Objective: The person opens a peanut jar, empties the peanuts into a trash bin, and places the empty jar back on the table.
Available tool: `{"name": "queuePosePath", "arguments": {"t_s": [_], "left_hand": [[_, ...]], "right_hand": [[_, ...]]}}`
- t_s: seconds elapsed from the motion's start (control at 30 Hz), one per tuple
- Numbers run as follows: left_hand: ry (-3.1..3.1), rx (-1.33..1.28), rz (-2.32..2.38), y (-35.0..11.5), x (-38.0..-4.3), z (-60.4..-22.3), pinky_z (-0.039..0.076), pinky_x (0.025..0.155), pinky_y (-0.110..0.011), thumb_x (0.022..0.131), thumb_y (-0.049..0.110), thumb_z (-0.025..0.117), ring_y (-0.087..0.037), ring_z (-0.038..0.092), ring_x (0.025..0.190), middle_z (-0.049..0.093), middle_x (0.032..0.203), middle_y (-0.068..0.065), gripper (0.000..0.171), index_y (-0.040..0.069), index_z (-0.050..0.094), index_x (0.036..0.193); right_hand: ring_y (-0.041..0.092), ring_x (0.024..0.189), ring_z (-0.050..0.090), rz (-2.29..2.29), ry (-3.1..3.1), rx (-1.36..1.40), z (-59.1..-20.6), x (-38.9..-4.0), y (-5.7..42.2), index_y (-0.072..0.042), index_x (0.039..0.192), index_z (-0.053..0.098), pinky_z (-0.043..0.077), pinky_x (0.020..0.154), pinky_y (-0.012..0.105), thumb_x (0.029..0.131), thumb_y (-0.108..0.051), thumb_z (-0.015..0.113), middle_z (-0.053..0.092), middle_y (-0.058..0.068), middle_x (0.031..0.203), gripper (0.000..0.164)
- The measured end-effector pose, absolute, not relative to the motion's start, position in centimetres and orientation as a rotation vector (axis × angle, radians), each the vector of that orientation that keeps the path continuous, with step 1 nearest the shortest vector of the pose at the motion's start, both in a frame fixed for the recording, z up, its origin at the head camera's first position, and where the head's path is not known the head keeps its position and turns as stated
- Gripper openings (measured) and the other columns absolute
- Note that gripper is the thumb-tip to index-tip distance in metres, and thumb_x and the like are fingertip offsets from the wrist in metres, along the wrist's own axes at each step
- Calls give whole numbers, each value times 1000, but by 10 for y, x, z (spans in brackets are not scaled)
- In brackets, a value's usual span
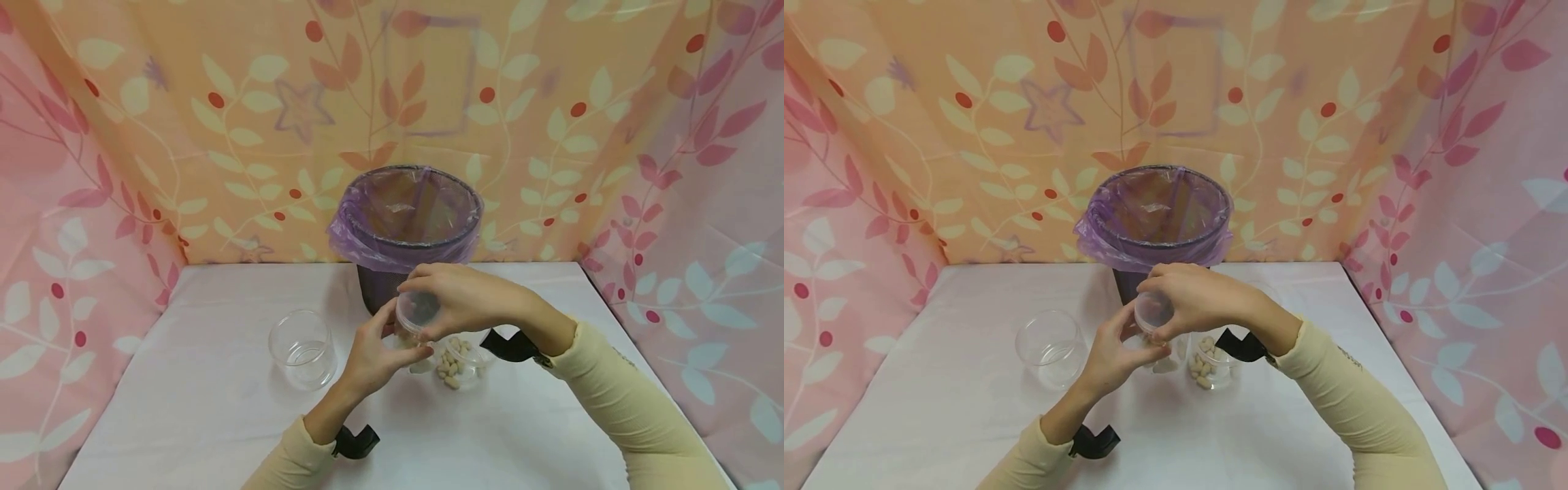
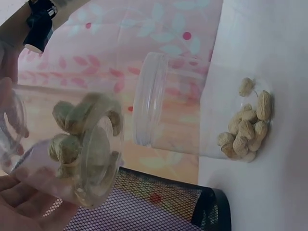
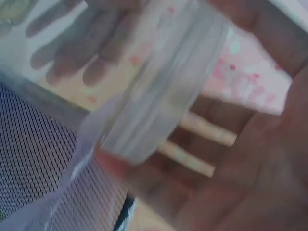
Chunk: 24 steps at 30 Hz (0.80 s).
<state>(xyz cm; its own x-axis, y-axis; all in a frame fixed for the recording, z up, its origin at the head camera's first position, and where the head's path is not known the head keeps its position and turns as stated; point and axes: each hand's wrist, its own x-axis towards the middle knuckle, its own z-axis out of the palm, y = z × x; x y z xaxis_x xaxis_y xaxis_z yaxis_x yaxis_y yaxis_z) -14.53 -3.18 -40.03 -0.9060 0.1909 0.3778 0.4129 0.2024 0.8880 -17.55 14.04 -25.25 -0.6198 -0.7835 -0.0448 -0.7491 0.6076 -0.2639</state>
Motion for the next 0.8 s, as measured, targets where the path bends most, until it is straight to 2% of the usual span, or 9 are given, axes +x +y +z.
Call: {"name": "queuePosePath", "arguments": {"t_s": [0.13,0.37,0.6,0.7,0.8], "left_hand": [[-2280,-616,-1811,-33,-144,-399,51,96,-36,73,20,86,-17,61,112,65,124,-7,76,7,50,138],[-2284,-562,-1815,-31,-142,-397,50,99,-49,73,23,86,-17,61,112,64,126,-7,74,12,50,137],[-2281,-497,-1777,-27,-139,-398,50,99,-46,72,27,87,-13,60,111,63,123,3,74,17,51,136],[-2282,-484,-1771,-25,-138,-399,50,98,-43,71,27,88,-12,60,111,64,121,3,74,16,51,135],[-2285,-479,-1767,-24,-138,-399,50,99,-40,70,27,88,-11,60,110,64,119,3,74,15,51,133]], "right_hand": [[21,123,55,-363,2564,-1393,-247,-177,147,-9,135,57,50,100,40,77,-22,80,57,3,133,64],[23,125,54,-339,2714,-1251,-246,-169,144,-12,137,54,49,101,43,85,-43,73,53,4,136,64],[25,104,65,-243,2888,-1092,-245,-164,136,-5,132,58,55,89,42,86,-52,68,60,10,125,67],[24,95,66,-181,2934,-1015,-245,-161,132,-4,129,60,55,85,41,84,-55,68,62,10,120,69],[20,80,63,-145,2952,-978,-246,-161,129,-3,122,64,54,75,35,82,-56,70,62,8,107,66]]}}
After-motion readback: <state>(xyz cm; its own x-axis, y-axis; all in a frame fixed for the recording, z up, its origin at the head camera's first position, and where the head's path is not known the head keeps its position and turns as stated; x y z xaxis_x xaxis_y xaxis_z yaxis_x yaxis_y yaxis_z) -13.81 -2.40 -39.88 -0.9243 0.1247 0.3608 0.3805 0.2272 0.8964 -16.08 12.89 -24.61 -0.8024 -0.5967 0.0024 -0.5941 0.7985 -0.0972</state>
